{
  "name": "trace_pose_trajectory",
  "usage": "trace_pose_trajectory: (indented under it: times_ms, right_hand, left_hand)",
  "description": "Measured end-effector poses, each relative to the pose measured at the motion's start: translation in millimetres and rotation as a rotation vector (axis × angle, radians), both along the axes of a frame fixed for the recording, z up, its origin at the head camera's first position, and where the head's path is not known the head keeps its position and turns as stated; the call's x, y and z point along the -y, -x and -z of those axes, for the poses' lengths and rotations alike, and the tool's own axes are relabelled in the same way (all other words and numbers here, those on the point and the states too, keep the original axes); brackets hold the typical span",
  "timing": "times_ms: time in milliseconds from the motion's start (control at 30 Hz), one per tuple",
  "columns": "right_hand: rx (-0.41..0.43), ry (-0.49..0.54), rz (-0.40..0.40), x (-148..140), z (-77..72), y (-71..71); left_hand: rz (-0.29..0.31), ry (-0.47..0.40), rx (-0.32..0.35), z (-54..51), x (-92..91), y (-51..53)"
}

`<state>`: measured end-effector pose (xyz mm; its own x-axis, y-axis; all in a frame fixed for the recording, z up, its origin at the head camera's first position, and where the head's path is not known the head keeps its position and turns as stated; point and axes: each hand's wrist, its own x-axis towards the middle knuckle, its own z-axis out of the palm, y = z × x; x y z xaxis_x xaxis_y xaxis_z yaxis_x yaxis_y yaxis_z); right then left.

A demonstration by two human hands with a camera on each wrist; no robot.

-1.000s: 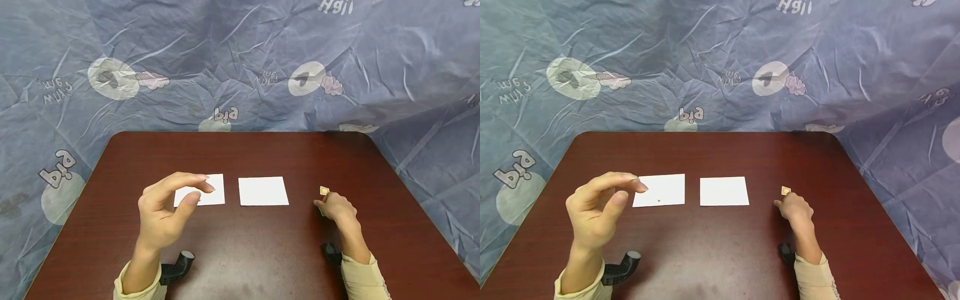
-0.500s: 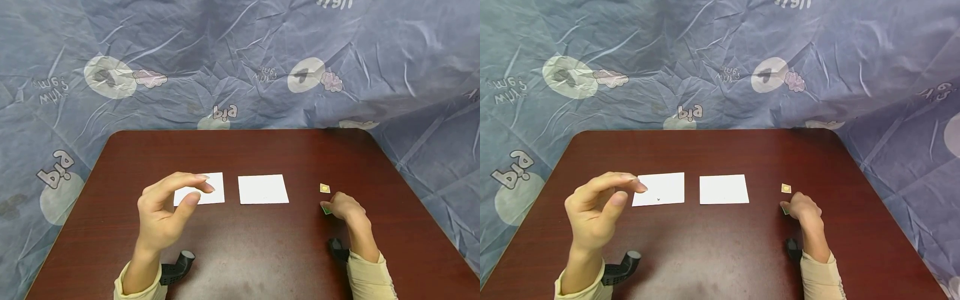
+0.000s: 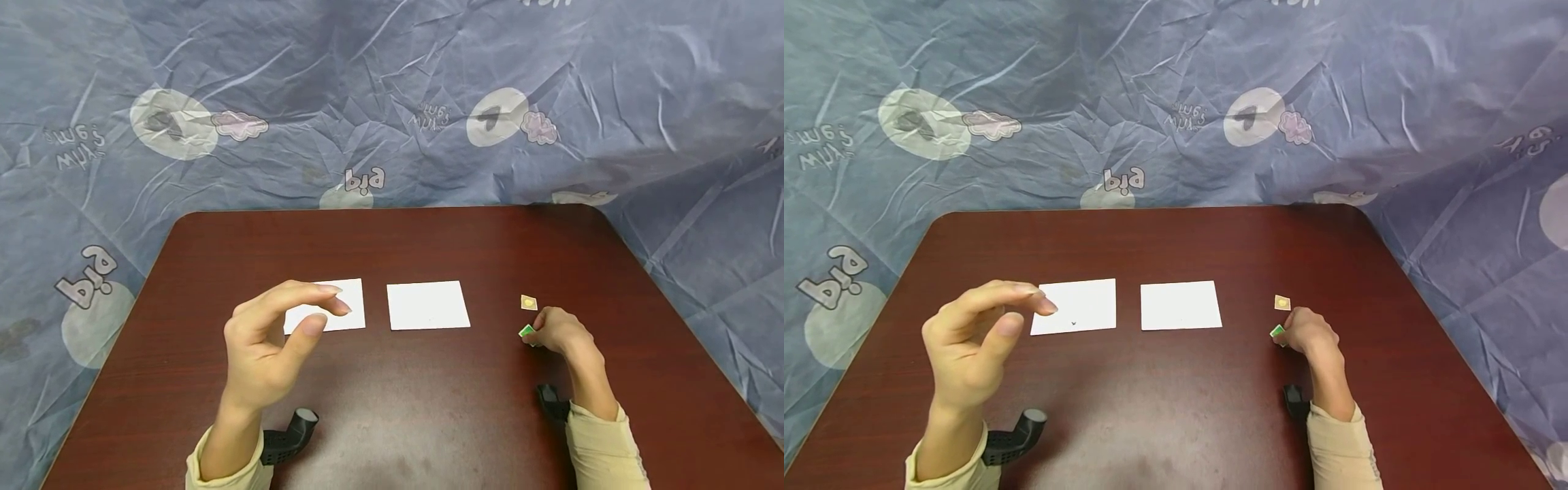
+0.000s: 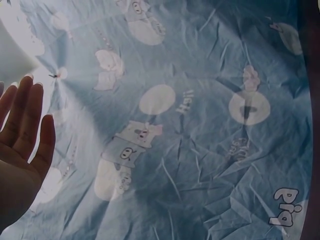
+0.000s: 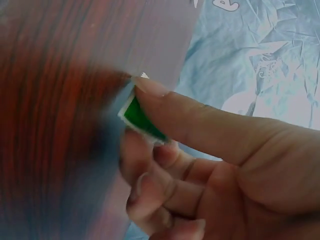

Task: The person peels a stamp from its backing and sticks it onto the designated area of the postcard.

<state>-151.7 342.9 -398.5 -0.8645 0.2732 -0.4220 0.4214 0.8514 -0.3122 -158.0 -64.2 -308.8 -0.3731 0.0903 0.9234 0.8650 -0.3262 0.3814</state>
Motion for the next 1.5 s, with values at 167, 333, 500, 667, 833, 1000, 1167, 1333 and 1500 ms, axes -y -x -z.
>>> trace_pose_trajectory:
  times_ms: [167, 333, 500, 667, 833, 1000, 1167, 1333, 1500]
  right_hand:
    - [-0.074, 0.076, -0.007, -1, -0.5, 0.6]
    - [-0.107, 0.099, -0.009, 2, -4.2, -0.6]
    - [-0.181, 0.106, -0.031, 8, -8.0, -3.5]
    - [-0.337, 0.176, -0.062, 22, -14.4, -4.4]
    - [-0.423, 0.261, -0.081, 41, -28.5, -8.7]
    - [-0.468, 0.295, -0.095, 59, -40.6, -14.5]
    - [-0.541, 0.352, -0.129, 76, -48.6, -21.3]
    - [-0.63, 0.413, -0.206, 90, -54.7, -28.1]
    - [-0.714, 0.476, -0.298, 102, -60.9, -31.5]
  left_hand:
    - [0.01, 0.015, -0.001, 0.5, -0.7, 0.7]
    - [0.014, 0.038, 0.008, -2.3, -4.5, -1.5]
    - [0.011, 0.086, 0.005, -2.2, -10.2, -2.4]
    - [-0.01, 0.15, 0.022, -0.6, -14.9, -2.8]
    - [-0.015, 0.212, 0.055, 2.9, -18.4, -2.5]
    - [0.014, 0.244, 0.071, 5.8, -22.6, -1.7]
    - [0.021, 0.283, 0.097, 7.4, -25.9, -2.5]
    - [0.012, 0.326, 0.151, 11.0, -30.9, -2.8]
    - [-0.007, 0.382, 0.243, 16.1, -38.2, -2.8]
